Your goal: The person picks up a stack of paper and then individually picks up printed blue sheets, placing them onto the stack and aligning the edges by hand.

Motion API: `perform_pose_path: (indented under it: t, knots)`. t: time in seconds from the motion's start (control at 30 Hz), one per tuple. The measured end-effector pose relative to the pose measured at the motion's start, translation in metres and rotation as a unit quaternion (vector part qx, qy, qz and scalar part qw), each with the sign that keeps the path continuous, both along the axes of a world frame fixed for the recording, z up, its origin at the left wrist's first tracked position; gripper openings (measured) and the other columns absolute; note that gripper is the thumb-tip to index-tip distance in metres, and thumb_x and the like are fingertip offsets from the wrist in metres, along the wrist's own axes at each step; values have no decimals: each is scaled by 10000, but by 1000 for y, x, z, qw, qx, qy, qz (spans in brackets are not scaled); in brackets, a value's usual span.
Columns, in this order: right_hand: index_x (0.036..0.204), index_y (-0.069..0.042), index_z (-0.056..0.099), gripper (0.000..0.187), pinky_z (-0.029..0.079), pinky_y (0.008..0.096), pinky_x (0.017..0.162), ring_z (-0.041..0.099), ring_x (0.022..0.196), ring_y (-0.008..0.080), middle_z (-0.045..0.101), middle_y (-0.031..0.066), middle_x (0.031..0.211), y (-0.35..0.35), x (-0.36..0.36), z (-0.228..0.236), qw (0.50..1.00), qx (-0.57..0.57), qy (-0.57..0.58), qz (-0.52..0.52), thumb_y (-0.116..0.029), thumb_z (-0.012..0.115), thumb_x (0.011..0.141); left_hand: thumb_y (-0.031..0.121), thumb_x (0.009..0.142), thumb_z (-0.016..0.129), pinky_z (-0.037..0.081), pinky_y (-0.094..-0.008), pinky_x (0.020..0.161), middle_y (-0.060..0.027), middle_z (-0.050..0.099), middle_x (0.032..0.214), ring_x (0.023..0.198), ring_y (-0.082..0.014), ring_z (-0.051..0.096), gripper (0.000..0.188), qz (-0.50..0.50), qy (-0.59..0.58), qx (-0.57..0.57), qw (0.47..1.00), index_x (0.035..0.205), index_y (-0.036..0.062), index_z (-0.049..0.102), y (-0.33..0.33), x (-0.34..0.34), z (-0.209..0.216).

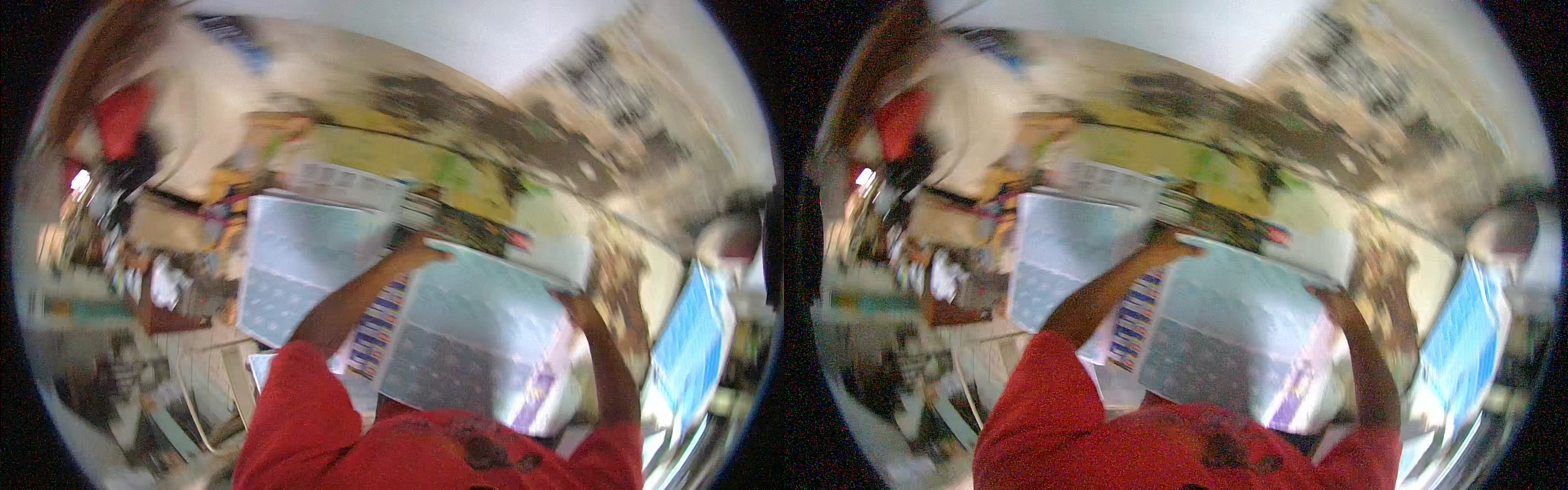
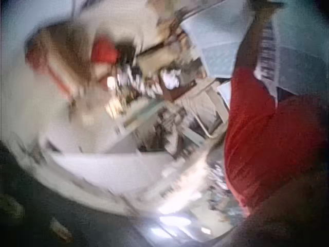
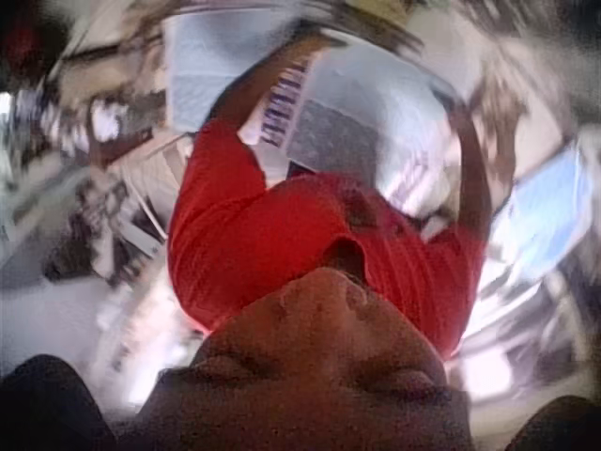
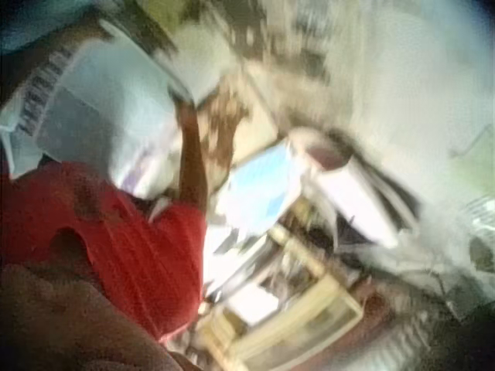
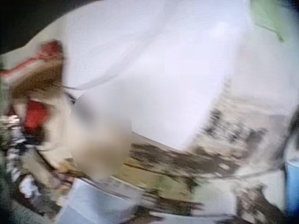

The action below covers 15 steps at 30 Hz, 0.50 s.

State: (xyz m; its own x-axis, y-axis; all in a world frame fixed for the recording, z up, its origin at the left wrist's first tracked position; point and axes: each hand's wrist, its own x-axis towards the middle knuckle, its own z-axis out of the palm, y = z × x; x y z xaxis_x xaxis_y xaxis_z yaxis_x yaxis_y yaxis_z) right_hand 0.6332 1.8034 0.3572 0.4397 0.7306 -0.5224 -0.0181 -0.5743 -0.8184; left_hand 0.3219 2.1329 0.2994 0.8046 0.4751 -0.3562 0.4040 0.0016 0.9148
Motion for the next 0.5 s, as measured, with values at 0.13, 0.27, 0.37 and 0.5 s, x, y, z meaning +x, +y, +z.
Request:
perform_pose_path:
  t: [0.13,0.27,0.37,0.5]
  knots:
    - [1250,-41,639,466,503,316,919,635,1008,171,715,122,1077,6,-19,-17,1000,28,2,7,-333,741,901,281,909,708,526,-424,849,-161,724,1028,960,-295,695,338,21,37,168,985,1166,62,690,-44,12,56]
    - [1365,-21,528,427,469,390,997,619,1136,298,647,231,1210,26,-68,51,995,-6,-84,55,-212,591,989,122,889,671,451,-474,1023,-247,582,1303,1205,-406,568,438,7,61,345,936,1306,23,580,-85,3,68]
    - [1454,29,378,541,329,484,1145,416,1379,401,457,276,1446,9,-90,34,954,26,-277,109,-153,560,978,52,886,637,400,-489,1086,-265,503,1408,1304,-427,490,497,-13,56,415,908,1367,5,520,-106,11,68]
    - [1484,36,308,681,165,546,1200,223,1466,448,307,271,1547,14,-96,23,919,-8,-367,147,-84,628,895,-16,858,609,325,-501,1143,-270,432,1473,1381,-440,399,557,-49,94,448,888,1398,-24,472,-103,11,59]
